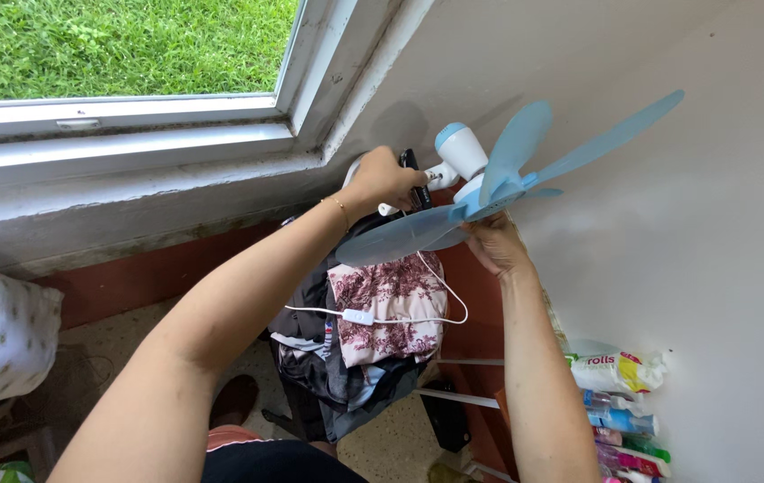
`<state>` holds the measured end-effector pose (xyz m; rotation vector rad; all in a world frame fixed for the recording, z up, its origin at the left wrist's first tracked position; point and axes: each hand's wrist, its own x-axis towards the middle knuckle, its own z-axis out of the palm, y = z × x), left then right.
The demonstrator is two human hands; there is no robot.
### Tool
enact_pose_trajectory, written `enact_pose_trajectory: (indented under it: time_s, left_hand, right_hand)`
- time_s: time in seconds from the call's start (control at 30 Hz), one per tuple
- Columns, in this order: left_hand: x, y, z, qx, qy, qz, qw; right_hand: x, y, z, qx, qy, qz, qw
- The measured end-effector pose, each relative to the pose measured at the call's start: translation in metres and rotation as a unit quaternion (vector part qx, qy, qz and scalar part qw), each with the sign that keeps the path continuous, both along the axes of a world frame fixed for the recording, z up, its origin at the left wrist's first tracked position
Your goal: The person works on a small blue clip fan placed on a pile of clothes by a window. They detach the front blade assembly from the fan body, handle the blades and hub, then reattach the blade assembly and adjust the fan head and clip mount by hand.
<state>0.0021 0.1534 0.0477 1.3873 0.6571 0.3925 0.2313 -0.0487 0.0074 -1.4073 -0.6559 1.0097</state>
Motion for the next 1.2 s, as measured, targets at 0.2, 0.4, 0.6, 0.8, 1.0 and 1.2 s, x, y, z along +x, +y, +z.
enact_pose_trajectory:
  time_s: [0.2,0.4,0.6,0.8,1.0,1.2]
  left_hand:
    - [0.003,-0.013,0.004,0.244,0.024,0.075,0.967]
    - [0.002,-0.017,0.005,0.310,-0.013,0.080,0.947]
    - [0.010,-0.014,0.005,0.419,-0.016,0.070,0.905]
    - [0.002,0.002,0.000,-0.057,0.003,-0.005,0.998]
    - [0.004,-0.009,-0.003,0.017,0.030,0.036,0.999]
    - [0.006,-0.014,-0.003,0.159,0.020,0.075,0.984]
  right_hand:
    - [-0.004,-0.001,0.002,0.005,0.000,-0.006,1.000]
    - [-0.011,0.000,0.009,0.005,0.000,0.000,1.000]
    - [-0.001,-0.001,0.000,0.005,-0.001,0.007,1.000]
    - [-0.002,0.001,0.001,0.004,-0.001,0.010,1.000]
    - [-0.010,0.002,0.006,0.015,0.000,0.005,1.000]
    - [-0.011,0.003,0.009,0.011,0.006,0.009,1.000]
